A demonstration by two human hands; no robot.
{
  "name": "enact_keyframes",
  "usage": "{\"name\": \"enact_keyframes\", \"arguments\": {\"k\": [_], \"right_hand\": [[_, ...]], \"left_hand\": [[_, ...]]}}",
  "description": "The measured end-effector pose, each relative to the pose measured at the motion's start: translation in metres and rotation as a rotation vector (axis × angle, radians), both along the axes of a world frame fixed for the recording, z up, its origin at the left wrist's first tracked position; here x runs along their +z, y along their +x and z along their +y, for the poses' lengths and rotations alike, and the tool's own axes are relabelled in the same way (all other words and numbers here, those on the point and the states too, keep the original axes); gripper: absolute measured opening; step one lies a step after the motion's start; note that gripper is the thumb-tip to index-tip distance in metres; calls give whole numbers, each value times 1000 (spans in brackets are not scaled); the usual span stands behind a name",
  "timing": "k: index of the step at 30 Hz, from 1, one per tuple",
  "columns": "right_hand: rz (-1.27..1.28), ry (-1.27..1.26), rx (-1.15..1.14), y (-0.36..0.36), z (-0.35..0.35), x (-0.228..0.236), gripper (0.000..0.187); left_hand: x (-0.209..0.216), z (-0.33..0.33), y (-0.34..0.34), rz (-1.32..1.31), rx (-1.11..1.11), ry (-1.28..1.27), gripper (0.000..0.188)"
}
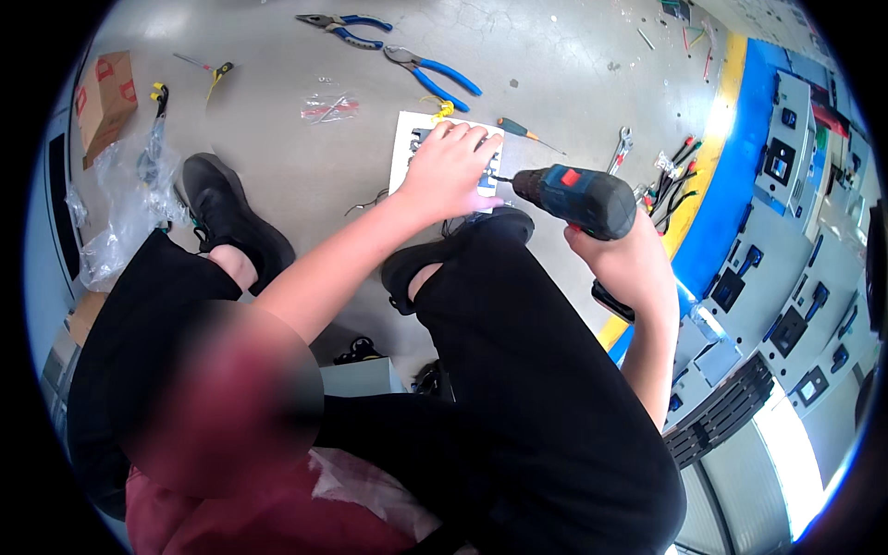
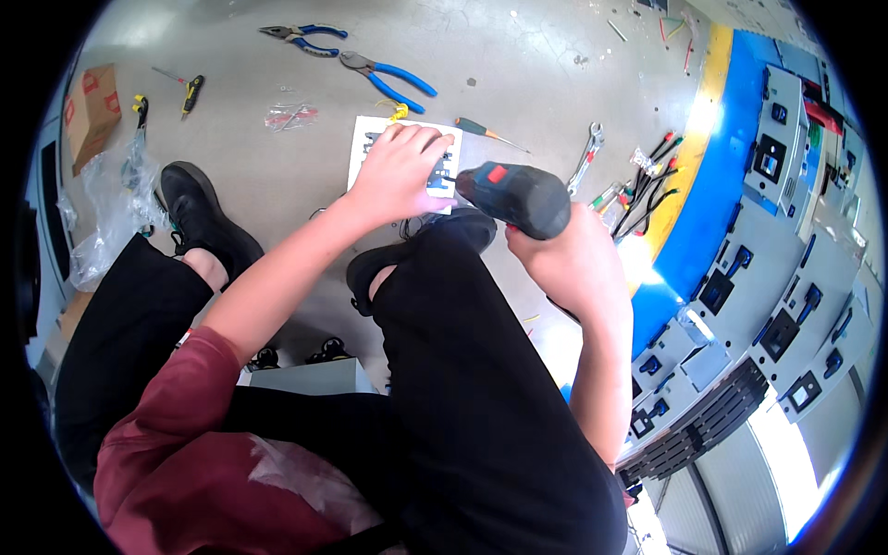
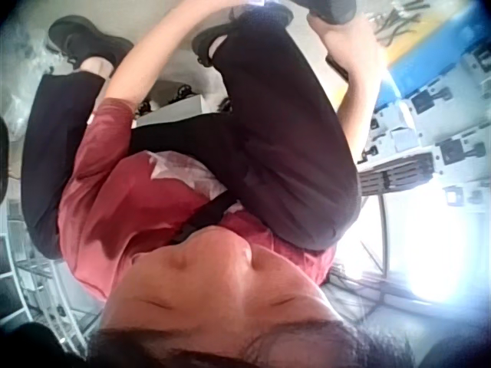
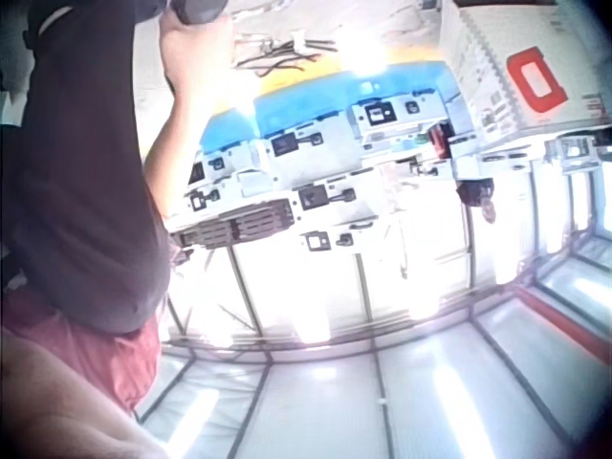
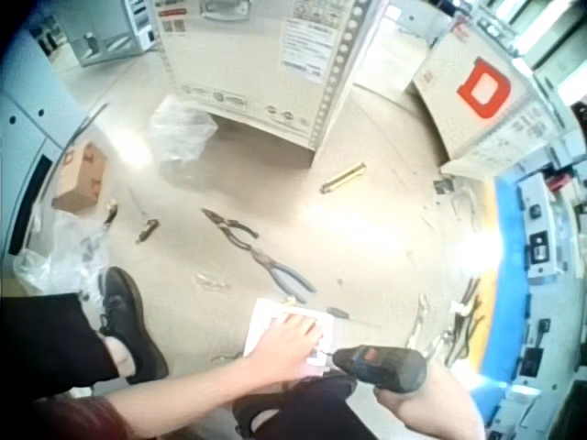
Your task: The person assembles an electrical component on the floor using a cordless drill and various hand tools. They secure parts to a metal plate, handle small hardware, and repeatedly tighten screws.
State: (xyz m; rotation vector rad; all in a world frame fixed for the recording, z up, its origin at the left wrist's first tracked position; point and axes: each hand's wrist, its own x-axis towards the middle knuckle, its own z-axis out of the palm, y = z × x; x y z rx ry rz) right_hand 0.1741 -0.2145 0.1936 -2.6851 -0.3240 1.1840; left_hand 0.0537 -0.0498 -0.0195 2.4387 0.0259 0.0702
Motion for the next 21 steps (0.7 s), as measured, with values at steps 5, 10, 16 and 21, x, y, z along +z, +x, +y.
{"name": "enact_keyframes", "arguments": {"k": [5,10,16,21], "right_hand": [[-1,-35,-28,-3,-5,-11,31],[-13,-46,-1,-4,-8,-14,29],[-25,-132,161,5,14,-8,25],[-28,-154,279,13,27,-7,20]], "left_hand": [[-4,-5,4,29,24,90,72],[-4,-6,2,42,21,69,70],[-5,-7,1,16,40,78,65],[-8,-8,3,-4,56,78,59]]}}
